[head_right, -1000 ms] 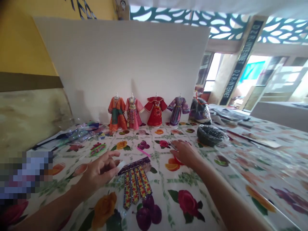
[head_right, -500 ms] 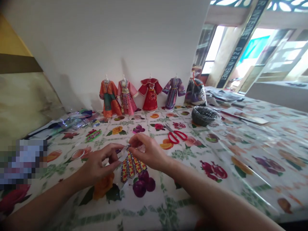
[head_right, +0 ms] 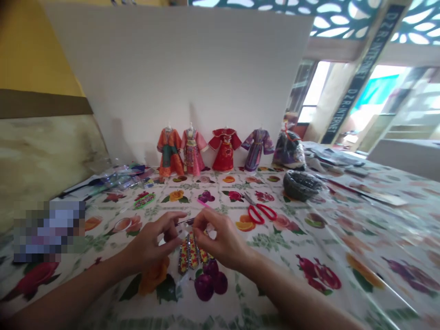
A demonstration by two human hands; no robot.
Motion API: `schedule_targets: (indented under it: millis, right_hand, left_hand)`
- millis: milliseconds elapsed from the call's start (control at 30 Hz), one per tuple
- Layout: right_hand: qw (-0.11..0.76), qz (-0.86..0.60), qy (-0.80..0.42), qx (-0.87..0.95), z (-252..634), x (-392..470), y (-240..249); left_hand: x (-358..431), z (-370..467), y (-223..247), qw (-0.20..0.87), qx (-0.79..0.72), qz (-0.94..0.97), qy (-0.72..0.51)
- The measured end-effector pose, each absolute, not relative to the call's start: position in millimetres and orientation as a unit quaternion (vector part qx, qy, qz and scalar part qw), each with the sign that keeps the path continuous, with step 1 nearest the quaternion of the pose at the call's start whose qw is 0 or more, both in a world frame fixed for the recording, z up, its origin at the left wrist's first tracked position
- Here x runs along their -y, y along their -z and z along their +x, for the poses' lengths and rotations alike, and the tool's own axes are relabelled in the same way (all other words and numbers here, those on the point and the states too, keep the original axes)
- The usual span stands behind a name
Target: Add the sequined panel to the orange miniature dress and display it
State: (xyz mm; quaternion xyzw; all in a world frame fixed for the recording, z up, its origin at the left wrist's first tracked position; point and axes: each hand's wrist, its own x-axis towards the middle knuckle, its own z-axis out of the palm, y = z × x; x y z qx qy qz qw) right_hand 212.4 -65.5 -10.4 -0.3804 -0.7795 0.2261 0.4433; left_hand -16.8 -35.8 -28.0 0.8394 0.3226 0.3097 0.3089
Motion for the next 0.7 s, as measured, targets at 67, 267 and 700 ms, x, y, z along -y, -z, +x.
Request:
schedule_targets:
  millis: [67, 267, 700]
  right_hand:
    - [0.456, -0.379, -0.210, 0.777, 217, 65, 14]
    - [0.484, -0.449, -0.258, 0.705, 226, 54, 28]
    - [0.446, -0.456, -0.280, 0.717, 214, 58, 26]
  left_hand:
    - [34, -18, 25, 0.293, -0.328, 0.831, -0.342]
    - [24, -37, -7, 0.228, -0.349, 0.799, -0.434]
    - [1, -160, -80, -0.057, -0.548, 0.700, -0.454]
